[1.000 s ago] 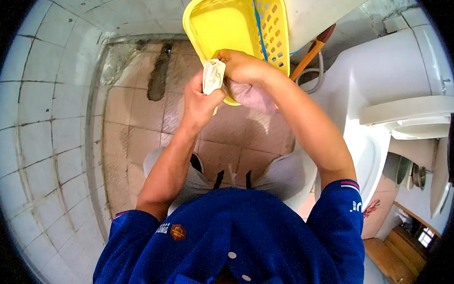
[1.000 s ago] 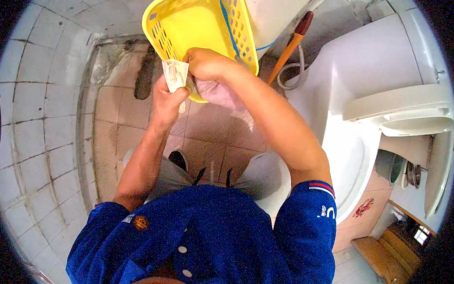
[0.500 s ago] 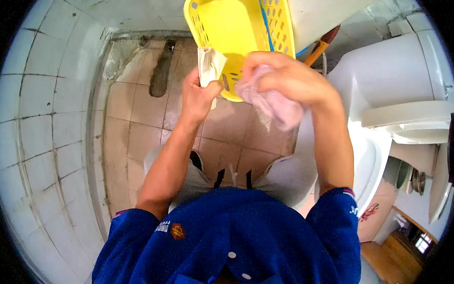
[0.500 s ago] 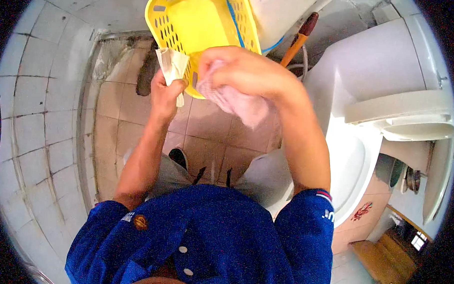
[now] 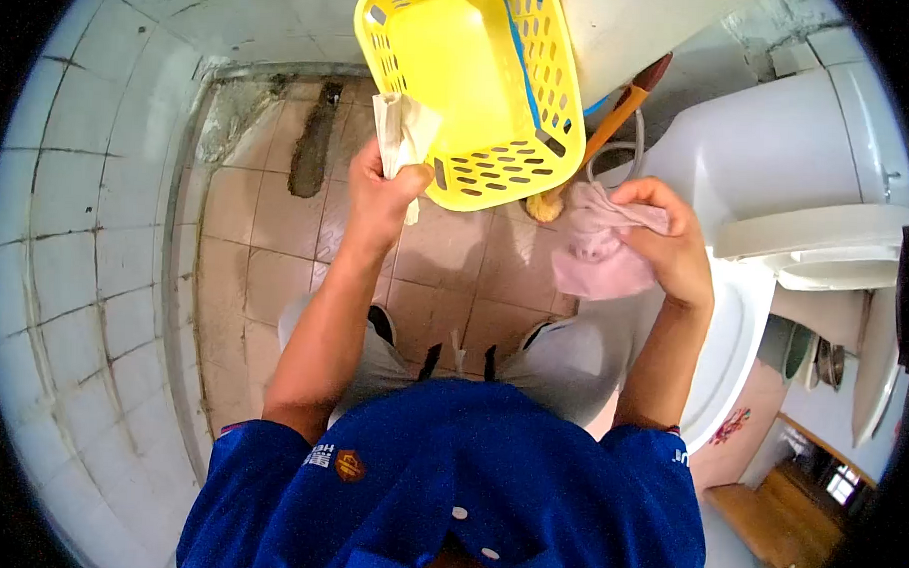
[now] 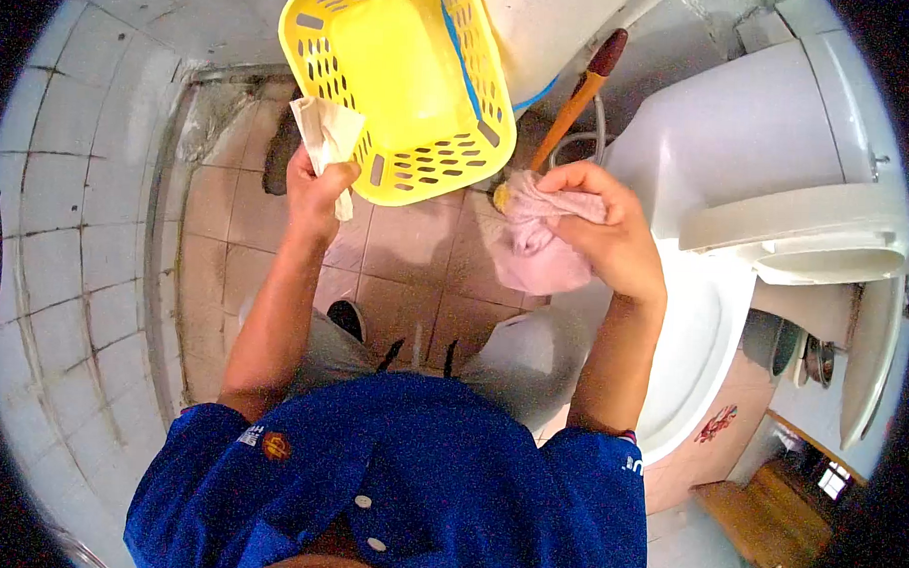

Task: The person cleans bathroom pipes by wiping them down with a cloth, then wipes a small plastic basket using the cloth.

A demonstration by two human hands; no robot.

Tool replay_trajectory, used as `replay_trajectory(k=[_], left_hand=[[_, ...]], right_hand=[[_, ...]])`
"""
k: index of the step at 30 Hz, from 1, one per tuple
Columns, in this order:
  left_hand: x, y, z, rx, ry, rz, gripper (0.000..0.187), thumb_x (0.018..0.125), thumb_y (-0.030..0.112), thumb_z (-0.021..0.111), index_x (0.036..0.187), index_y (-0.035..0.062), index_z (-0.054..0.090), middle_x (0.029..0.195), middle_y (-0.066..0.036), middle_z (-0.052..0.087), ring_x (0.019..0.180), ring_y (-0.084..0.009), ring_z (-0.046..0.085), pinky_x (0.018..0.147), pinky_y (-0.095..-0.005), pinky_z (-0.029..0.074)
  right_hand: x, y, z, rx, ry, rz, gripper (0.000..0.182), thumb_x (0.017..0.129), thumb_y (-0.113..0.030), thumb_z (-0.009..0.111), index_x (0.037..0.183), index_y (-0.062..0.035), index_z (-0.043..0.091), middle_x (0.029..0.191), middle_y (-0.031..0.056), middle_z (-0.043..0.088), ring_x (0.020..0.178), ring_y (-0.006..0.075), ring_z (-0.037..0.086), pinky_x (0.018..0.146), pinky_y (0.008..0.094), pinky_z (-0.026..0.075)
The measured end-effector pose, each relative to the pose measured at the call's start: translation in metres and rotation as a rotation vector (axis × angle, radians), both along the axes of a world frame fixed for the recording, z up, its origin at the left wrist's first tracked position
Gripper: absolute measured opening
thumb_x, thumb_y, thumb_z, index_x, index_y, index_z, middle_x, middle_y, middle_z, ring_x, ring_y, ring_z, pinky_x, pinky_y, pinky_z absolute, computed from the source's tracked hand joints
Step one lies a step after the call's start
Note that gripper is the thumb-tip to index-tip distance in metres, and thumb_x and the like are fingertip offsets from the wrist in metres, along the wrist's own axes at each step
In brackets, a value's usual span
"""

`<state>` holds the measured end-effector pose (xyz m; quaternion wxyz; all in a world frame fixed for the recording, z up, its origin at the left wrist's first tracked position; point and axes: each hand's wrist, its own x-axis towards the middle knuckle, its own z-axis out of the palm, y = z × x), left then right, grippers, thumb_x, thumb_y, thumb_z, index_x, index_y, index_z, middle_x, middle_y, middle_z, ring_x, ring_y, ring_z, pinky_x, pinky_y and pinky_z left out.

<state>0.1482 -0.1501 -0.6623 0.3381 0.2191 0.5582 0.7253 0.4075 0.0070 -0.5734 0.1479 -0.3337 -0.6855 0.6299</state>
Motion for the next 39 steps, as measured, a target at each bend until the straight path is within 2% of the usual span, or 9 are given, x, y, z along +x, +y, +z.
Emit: replay_trajectory(k=[3, 8, 9, 11, 14, 17, 27, 35, 39], left_hand=[[0.001, -0.006, 0.004, -0.041, 0.038, -0.035, 0.03, 0.074, 0.006, 0.061, 0.104, -0.0009, 0.064, 0.09, 0.0, 0.064, 0.076, -0.0065, 0.057, 0.067, -0.0243, 0.047], [0.004, -0.005, 0.003, -0.027, 0.072, -0.049, 0.028, 0.074, 0.004, 0.06, 0.102, -0.0002, 0.064, 0.088, 0.001, 0.063, 0.076, -0.0059, 0.056, 0.066, -0.0235, 0.046], [0.004, -0.004, 0.002, -0.026, 0.074, -0.053, 0.028, 0.074, 0.004, 0.06, 0.102, -0.0002, 0.064, 0.088, 0.001, 0.063, 0.076, -0.0059, 0.056, 0.066, -0.0235, 0.046], [0.005, -0.003, 0.0, 0.002, 0.098, -0.043, 0.027, 0.075, 0.003, 0.06, 0.102, 0.0, 0.064, 0.088, 0.002, 0.063, 0.076, -0.0048, 0.055, 0.066, -0.0227, 0.045], [0.004, -0.005, 0.001, -0.03, 0.116, -0.071, 0.027, 0.075, 0.002, 0.06, 0.102, 0.0, 0.064, 0.089, 0.003, 0.063, 0.075, -0.0038, 0.054, 0.066, -0.0219, 0.045], [0.006, -0.003, 0.003, 0.006, 0.052, -0.051, 0.029, 0.075, 0.002, 0.06, 0.103, -0.0003, 0.064, 0.088, 0.004, 0.062, 0.074, -0.0034, 0.053, 0.065, -0.0211, 0.044], [0.008, -0.003, -0.007, -0.008, 0.025, -0.096, 0.036, 0.074, 0.0, 0.059, 0.11, -0.0014, 0.064, 0.092, 0.003, 0.062, 0.079, -0.0044, 0.054, 0.067, -0.0212, 0.044], [0.009, -0.002, -0.012, 0.002, 0.017, -0.096, 0.039, 0.073, 0.001, 0.06, 0.112, -0.0019, 0.062, 0.095, 0.001, 0.063, 0.082, -0.0054, 0.055, 0.07, -0.0217, 0.045], [0.01, -0.001, -0.013, 0.027, -0.016, -0.089, 0.04, 0.074, 0.001, 0.06, 0.113, -0.0021, 0.061, 0.095, 0.001, 0.063, 0.081, -0.006, 0.056, 0.07, -0.0224, 0.046]], right_hand=[[-0.017, -0.003, 0.026, -0.033, 0.133, -0.002, 0.034, 0.074, 0.005, 0.064, 0.107, -0.0025, 0.061, 0.102, -0.0008, 0.061, 0.095, 0.0112, 0.058, 0.088, 0.0253, 0.045], [-0.086, -0.011, 0.053, 0.658, 0.109, 0.07, 0.028, 0.077, -0.002, 0.064, 0.105, 0.0003, 0.062, 0.092, 0.0093, 0.067, 0.09, 0.018, 0.064, 0.082, 0.0301, 0.05], [-0.099, -0.012, 0.05, 0.658, 0.108, 0.065, 0.028, 0.077, -0.002, 0.064, 0.105, 0.0003, 0.062, 0.092, 0.0093, 0.067, 0.09, 0.018, 0.064, 0.082, 0.0301, 0.05], [-0.123, -0.013, 0.039, 1.003, -0.259, 0.172, 0.029, 0.077, -0.007, 0.06, 0.105, 0.0015, 0.065, 0.091, 0.0172, 0.069, 0.091, 0.027, 0.067, 0.08, 0.0376, 0.053], [-0.15, -0.012, 0.008, 1.187, -0.553, 0.362, 0.024, 0.08, -0.014, 0.062, 0.1, -0.002, 0.064, 0.096, 0.0215, 0.068, 0.093, 0.0365, 0.065, 0.081, 0.0434, 0.052], [-0.166, -0.015, -0.014, 1.089, -0.803, 0.508, 0.028, 0.079, -0.018, 0.062, 0.101, -0.0009, 0.063, 0.094, 0.0208, 0.068, 0.088, 0.0352, 0.067, 0.079, 0.0459, 0.052], [-0.19, -0.011, -0.064, 0.914, -0.871, 0.399, 0.035, 0.079, -0.021, 0.064, 0.109, -0.0015, 0.062, 0.1, 0.0206, 0.069, 0.097, 0.0346, 0.067, 0.08, 0.045, 0.052], [-0.2, -0.019, -0.058, 0.691, -0.585, 0.556, 0.035, 0.076, -0.023, 0.067, 0.105, -0.0034, 0.067, 0.1, 0.0208, 0.069, 0.096, 0.0359, 0.067, 0.081, 0.0425, 0.053], [-0.202, -0.014, -0.082, 0.618, -0.444, 0.471, 0.035, 0.076, -0.024, 0.066, 0.105, -0.0029, 0.067, 0.099, 0.0237, 0.068, 0.096, 0.0372, 0.067, 0.08, 0.0421, 0.053]])
